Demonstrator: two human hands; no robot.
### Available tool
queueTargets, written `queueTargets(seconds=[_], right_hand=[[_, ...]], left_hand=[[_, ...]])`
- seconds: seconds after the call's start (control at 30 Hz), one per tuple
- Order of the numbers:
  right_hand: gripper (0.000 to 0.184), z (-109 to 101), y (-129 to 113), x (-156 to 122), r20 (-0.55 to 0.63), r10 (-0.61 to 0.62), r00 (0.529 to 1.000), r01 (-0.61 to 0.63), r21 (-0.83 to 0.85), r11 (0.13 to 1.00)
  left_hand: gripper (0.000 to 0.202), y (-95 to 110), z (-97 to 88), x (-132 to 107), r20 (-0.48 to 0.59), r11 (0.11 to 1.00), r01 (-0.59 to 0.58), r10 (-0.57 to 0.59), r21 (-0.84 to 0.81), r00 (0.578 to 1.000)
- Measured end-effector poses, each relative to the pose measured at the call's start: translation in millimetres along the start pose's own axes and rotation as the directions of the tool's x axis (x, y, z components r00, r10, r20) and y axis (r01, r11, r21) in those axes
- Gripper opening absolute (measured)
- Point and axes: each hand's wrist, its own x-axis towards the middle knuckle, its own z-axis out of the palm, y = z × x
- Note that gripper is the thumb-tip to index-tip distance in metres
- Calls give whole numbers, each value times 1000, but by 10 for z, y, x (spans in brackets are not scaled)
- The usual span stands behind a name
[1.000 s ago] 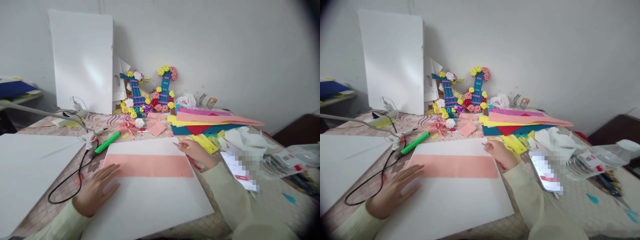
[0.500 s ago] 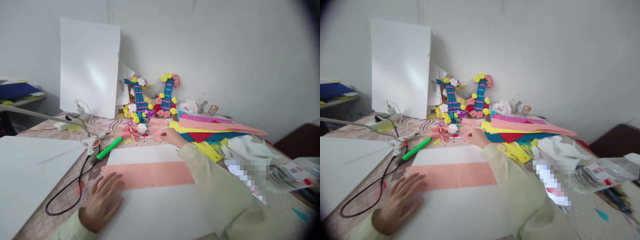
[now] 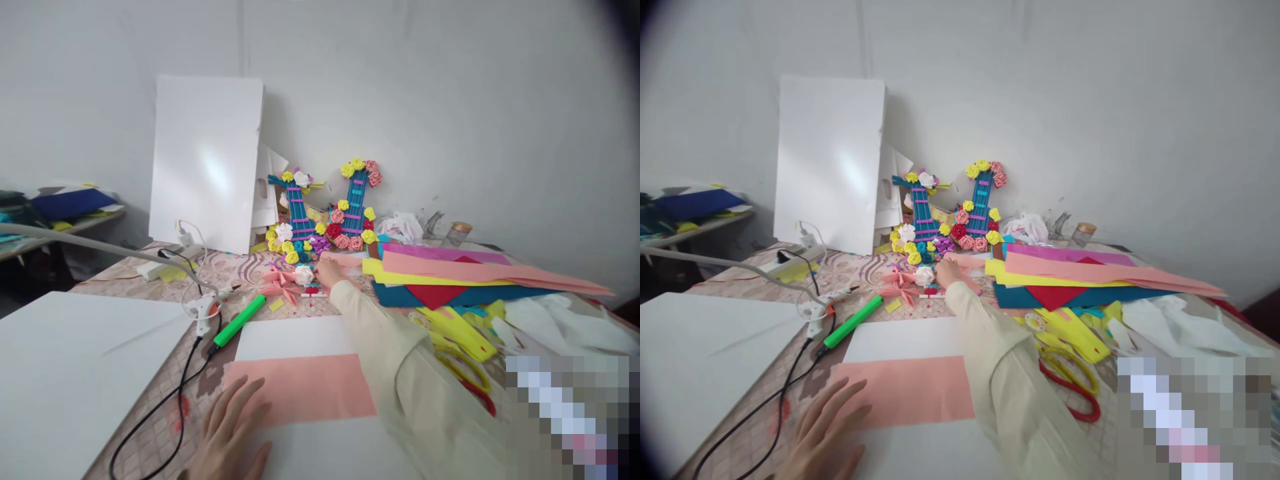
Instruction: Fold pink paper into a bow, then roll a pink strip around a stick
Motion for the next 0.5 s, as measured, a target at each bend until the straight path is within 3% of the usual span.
queueTargets(seconds=[0.23, 0.37, 0.5], right_hand=[[29, 100, 55, 62, -67, -93, 993, 93, -9, 996], [28, 85, 81, 75, -166, 24, 986, -19, 31, 999], [28, -42, 185, 105, -270, 185, 945, -154, 131, 979]], left_hand=[[35, 27, -25, 45, 9, 999, 36, -36, -26, 999], [34, 11, -13, 38, 5, 999, 33, -33, -10, 999], [34, -6, 2, 33, 9, 1000, 8, -8, 3, 1000]])
